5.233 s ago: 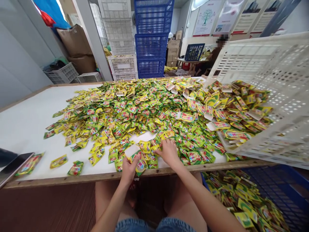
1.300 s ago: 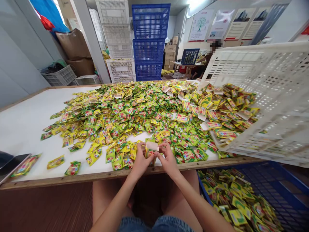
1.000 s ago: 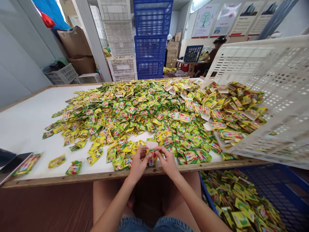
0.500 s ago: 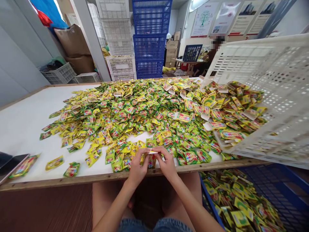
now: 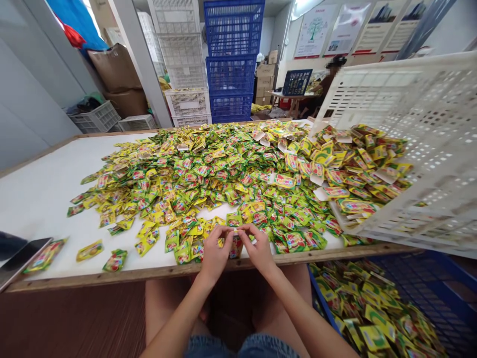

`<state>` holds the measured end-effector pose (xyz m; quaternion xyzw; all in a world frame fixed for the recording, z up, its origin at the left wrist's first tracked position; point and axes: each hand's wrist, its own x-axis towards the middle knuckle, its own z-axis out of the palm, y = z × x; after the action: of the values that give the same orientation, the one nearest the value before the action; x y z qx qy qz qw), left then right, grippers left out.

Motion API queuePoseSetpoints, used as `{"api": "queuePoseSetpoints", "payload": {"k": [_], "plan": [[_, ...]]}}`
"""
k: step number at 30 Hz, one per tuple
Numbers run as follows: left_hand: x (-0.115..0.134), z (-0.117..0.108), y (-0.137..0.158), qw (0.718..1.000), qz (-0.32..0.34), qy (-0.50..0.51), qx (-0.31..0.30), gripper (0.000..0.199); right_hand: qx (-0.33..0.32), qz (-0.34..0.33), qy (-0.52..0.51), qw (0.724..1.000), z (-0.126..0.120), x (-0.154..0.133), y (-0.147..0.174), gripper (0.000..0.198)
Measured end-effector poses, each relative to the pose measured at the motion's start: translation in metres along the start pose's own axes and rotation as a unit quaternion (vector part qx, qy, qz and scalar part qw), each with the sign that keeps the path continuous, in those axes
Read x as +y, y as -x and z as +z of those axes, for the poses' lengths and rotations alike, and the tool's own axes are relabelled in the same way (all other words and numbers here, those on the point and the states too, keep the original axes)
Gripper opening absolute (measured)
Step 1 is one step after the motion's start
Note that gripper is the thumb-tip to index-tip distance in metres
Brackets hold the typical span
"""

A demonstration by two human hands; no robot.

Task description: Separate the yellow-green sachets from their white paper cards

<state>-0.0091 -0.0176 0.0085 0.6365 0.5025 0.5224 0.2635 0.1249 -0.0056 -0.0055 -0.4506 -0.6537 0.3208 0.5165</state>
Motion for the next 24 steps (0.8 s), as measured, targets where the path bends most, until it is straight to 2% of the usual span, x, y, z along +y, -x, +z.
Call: {"api": "queuePoseSetpoints", "payload": {"k": [4,9,12,14,15,17,18,19,21,22,24], "plan": [[-0.009,-0.001,0.005,1.000,0.011,0.028,-0.005,0.011,0.003,-0.010,-0.010,1.000,-0.001,0.003,0.006,0.018],[-0.024,-0.004,0.017,0.998,-0.002,0.069,-0.009,0.011,-0.009,-0.017,-0.028,0.999,0.009,0.007,0.016,0.016],[-0.026,-0.007,0.021,0.995,-0.017,0.093,-0.026,0.026,0.017,-0.021,-0.004,1.000,-0.003,-0.007,0.019,0.016],[-0.027,-0.010,0.022,0.990,-0.044,0.128,-0.028,0.037,0.078,-0.031,0.050,0.995,-0.033,-0.020,0.027,0.016],[-0.028,-0.011,0.023,0.988,-0.057,0.138,-0.028,0.036,0.121,-0.025,0.092,0.988,-0.055,-0.025,0.034,0.017],[-0.029,-0.012,0.022,0.988,-0.078,0.133,-0.029,0.027,0.221,0.003,0.199,0.955,-0.109,-0.029,0.052,0.021],[-0.030,-0.012,0.022,0.988,-0.085,0.124,-0.032,0.023,0.257,0.029,0.274,0.926,-0.138,-0.028,0.062,0.024],[-0.030,-0.012,0.021,0.989,-0.090,0.115,-0.038,0.021,0.262,0.051,0.356,0.896,-0.165,-0.025,0.071,0.029],[-0.030,-0.009,0.020,0.989,-0.094,0.100,-0.050,0.021,0.211,0.066,0.471,0.854,-0.207,-0.015,0.082,0.041],[-0.030,-0.007,0.020,0.990,-0.092,0.092,-0.054,0.020,0.198,0.063,0.493,0.845,-0.220,-0.008,0.082,0.043],[-0.029,-0.004,0.019,0.992,-0.083,0.079,-0.056,0.020,0.170,0.033,0.510,0.843,-0.227,0.006,0.069,0.042]]}}
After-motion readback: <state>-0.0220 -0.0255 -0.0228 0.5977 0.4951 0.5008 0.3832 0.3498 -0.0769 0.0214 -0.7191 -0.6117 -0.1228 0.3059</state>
